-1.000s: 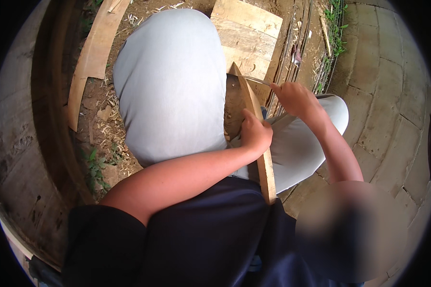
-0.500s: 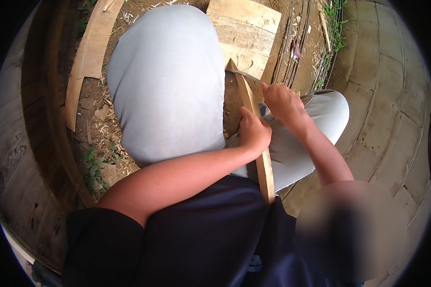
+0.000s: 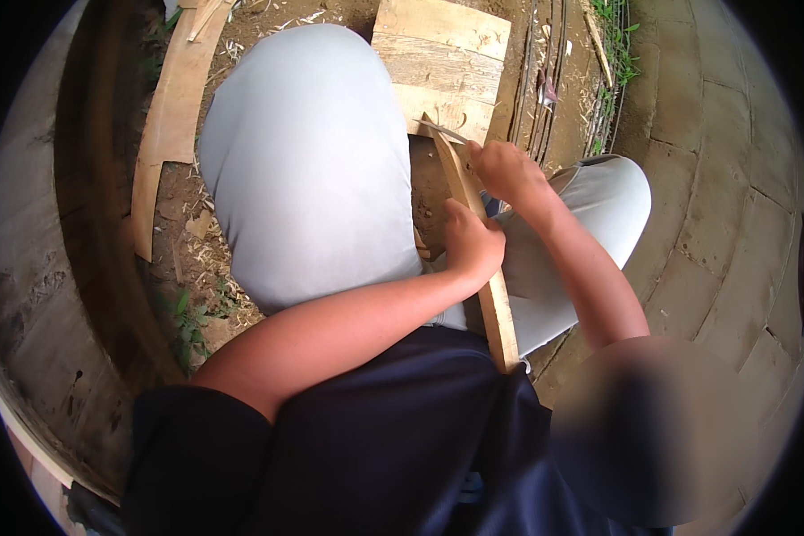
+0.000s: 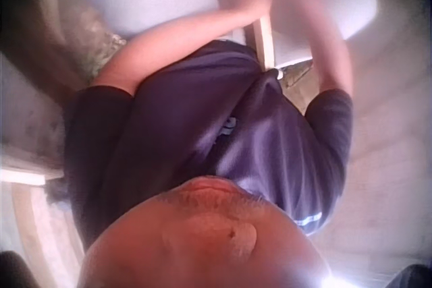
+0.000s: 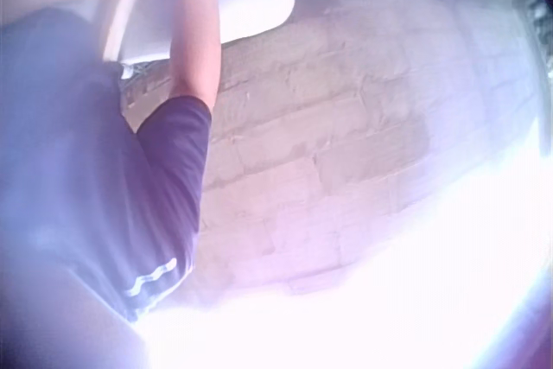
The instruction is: The person sits on the ground and uses a knife to carve a long wooden plank. They repeatedly shave thin layers from the wood's surface, occasionally pausing to inspect the piece before continuing.
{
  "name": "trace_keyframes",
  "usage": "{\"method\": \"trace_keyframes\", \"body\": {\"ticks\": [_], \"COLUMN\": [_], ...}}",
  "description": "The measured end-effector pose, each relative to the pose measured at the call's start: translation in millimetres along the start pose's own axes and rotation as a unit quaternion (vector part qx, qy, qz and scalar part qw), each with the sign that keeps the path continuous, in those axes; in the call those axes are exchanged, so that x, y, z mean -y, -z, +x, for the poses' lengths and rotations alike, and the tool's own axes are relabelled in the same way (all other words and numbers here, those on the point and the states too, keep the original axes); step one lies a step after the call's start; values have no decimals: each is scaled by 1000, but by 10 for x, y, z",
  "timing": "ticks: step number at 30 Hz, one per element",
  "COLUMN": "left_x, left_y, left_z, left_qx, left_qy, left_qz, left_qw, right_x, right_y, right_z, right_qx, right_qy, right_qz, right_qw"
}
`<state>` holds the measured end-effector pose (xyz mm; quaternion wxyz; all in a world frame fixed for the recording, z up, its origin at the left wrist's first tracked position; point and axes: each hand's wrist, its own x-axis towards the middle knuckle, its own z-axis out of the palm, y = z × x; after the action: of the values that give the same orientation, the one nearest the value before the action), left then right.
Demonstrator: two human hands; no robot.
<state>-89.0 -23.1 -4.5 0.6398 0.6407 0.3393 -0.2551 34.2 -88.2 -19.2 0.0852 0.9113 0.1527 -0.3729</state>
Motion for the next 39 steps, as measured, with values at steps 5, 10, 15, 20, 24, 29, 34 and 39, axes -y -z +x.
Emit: {"method": "trace_keyframes", "body": {"ticks": [5, 10, 15, 20, 24, 29, 34, 39], "left_x": [14, 20, -53, -70, -78, -54, -165, -326], "left_y": [-3, -16, 11, 16, 46, 46, 94, 193], "left_z": [25, 40, 20, 26, -4, 0, -24, -82], "left_qx": [9, -2, 9, 3, 3, 19, 38, 53], "left_qy": [5, 6, 36, 40, 24, 22, 53, 77], "left_qz": [-16, -12, -18, -13, -22, -32, -56, -84], "left_qw": [1000, 1000, 999, 999, 999, 999, 996, 992], "right_x": [-30, 48, 13, 29, 141, 146, 114, -54], "right_y": [-54, -37, -44, -102, -38, 31, -54, 144], "right_z": [19, 43, 32, 117, 268, 320, 329, 550], "right_qx": [-42, -44, -62, -54, -31, 6, -30, 63], "right_qy": [98, 12, 35, -20, 2, -51, -14, -18], "right_qz": [-79, 20, -26, 22, 0, 44, 15, 200], "right_qw": [991, 999, 997, 998, 1000, 998, 999, 978]}}
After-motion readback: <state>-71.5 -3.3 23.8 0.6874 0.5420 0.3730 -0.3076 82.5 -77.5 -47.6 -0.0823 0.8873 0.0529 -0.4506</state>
